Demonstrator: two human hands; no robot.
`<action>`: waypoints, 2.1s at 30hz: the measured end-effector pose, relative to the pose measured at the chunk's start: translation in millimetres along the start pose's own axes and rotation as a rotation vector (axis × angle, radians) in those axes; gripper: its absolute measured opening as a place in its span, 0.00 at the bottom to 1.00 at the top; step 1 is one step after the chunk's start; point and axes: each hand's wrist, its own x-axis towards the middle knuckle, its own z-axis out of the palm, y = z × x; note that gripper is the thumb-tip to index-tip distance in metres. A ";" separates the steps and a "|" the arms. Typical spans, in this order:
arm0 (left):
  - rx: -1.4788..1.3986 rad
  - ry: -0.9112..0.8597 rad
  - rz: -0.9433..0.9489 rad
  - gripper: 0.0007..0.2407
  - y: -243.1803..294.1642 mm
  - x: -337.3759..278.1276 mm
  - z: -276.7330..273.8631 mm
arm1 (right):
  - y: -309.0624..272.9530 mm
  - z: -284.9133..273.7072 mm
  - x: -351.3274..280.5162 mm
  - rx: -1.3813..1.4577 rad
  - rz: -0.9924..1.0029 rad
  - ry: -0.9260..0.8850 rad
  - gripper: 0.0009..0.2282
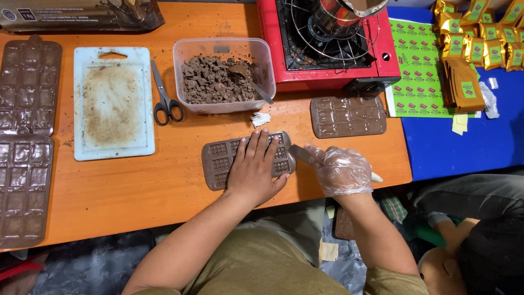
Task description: Leveling and smoothing chocolate pieces into a grid-shaped mold using a small metal scraper and gloved hands.
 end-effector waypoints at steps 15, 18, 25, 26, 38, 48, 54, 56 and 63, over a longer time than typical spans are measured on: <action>-0.009 0.008 0.001 0.37 0.8 -0.2 -2.4 | -2.3 -1.1 -1.1 0.002 -0.004 0.017 0.18; -0.006 0.018 0.001 0.37 0.9 -0.5 -3.0 | 1.0 -2.2 -0.5 0.006 0.004 0.019 0.18; -0.205 0.025 -0.031 0.46 2.9 -5.6 -21.5 | -9.7 11.5 4.4 0.099 0.035 0.061 0.24; -0.238 0.034 -0.034 0.47 3.2 -6.4 -22.4 | -12.4 6.5 -2.3 0.152 0.078 0.078 0.20; -0.244 0.050 -0.028 0.48 0.5 -7.1 -19.2 | -17.7 46.4 20.8 0.210 0.103 0.202 0.15; -0.228 0.047 -0.016 0.48 0.1 -6.8 -19.5 | 2.4 84.1 39.1 0.190 0.050 0.311 0.14; -0.229 0.034 -0.009 0.47 -1.1 -7.1 -17.9 | 5.8 87.3 41.6 0.179 0.051 0.319 0.14; -0.241 0.023 -0.005 0.47 -1.6 -6.9 -17.3 | 10.7 91.7 39.4 0.179 0.064 0.312 0.15; -0.187 0.006 -0.011 0.46 -2.3 -5.4 -14.7 | 30.1 125.6 42.7 0.187 0.043 0.374 0.16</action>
